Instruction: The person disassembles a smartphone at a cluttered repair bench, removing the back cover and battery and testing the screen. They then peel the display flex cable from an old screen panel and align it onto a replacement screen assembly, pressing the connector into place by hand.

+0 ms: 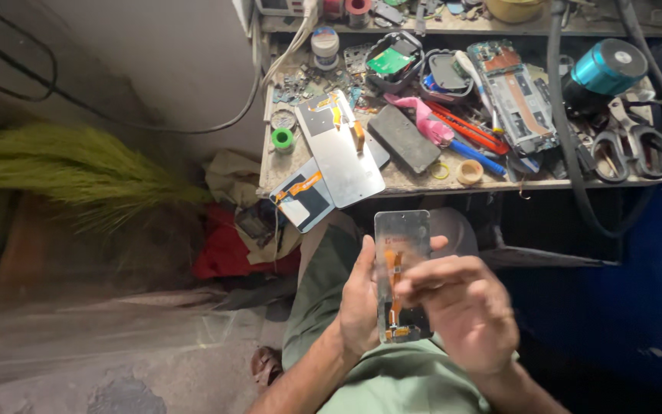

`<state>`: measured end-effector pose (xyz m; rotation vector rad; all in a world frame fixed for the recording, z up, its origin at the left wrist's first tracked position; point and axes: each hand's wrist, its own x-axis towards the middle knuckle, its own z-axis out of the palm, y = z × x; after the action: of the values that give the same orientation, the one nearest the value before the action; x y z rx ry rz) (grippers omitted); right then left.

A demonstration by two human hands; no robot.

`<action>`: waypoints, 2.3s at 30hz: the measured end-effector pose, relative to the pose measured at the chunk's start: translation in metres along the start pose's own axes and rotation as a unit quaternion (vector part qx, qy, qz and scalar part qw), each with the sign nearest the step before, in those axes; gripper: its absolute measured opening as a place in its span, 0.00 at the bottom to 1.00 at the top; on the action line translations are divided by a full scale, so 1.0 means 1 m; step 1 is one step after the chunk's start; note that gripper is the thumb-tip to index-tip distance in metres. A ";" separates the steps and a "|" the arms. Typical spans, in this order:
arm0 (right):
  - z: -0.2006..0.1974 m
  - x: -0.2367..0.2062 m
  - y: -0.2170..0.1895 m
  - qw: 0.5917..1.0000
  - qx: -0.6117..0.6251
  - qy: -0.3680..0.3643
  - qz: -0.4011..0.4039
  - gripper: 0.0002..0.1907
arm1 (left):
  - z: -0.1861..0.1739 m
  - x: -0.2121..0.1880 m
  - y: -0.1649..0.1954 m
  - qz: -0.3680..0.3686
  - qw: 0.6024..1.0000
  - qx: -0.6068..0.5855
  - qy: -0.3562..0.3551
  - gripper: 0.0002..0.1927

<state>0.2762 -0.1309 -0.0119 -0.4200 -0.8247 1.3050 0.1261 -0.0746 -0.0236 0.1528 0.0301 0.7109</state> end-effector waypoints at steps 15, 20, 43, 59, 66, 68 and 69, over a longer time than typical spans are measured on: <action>-0.128 -0.097 -0.191 0.569 -0.570 0.517 -0.290 0.11 | -0.033 0.024 -0.017 -0.009 0.997 0.081 0.013 0.38; -0.123 -0.132 -0.236 0.576 -0.548 0.499 -0.345 0.05 | -0.019 0.053 -0.035 -0.008 0.994 0.082 -0.068 0.36; -0.042 -0.051 -0.033 0.924 -0.011 0.086 0.373 0.56 | 0.001 0.024 -0.006 0.196 0.911 0.333 0.146 0.31; -0.051 -0.059 -0.025 0.942 0.025 0.078 0.327 0.50 | -0.003 0.018 0.000 0.213 0.886 0.380 0.157 0.29; -0.036 -0.054 -0.019 0.799 -0.583 0.108 0.098 0.39 | 0.000 0.010 0.005 0.151 0.908 0.388 0.049 0.38; -0.033 -0.052 -0.019 0.754 -0.643 0.109 0.080 0.42 | -0.002 0.012 0.003 0.148 0.914 0.371 0.076 0.36; -0.033 -0.051 -0.020 0.743 -0.656 0.108 0.073 0.43 | -0.002 0.013 0.002 0.144 0.918 0.361 0.081 0.35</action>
<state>0.3113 -0.1787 -0.0348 -1.7448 -1.4469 0.5653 0.1348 -0.0643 -0.0250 0.8211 0.4417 0.9811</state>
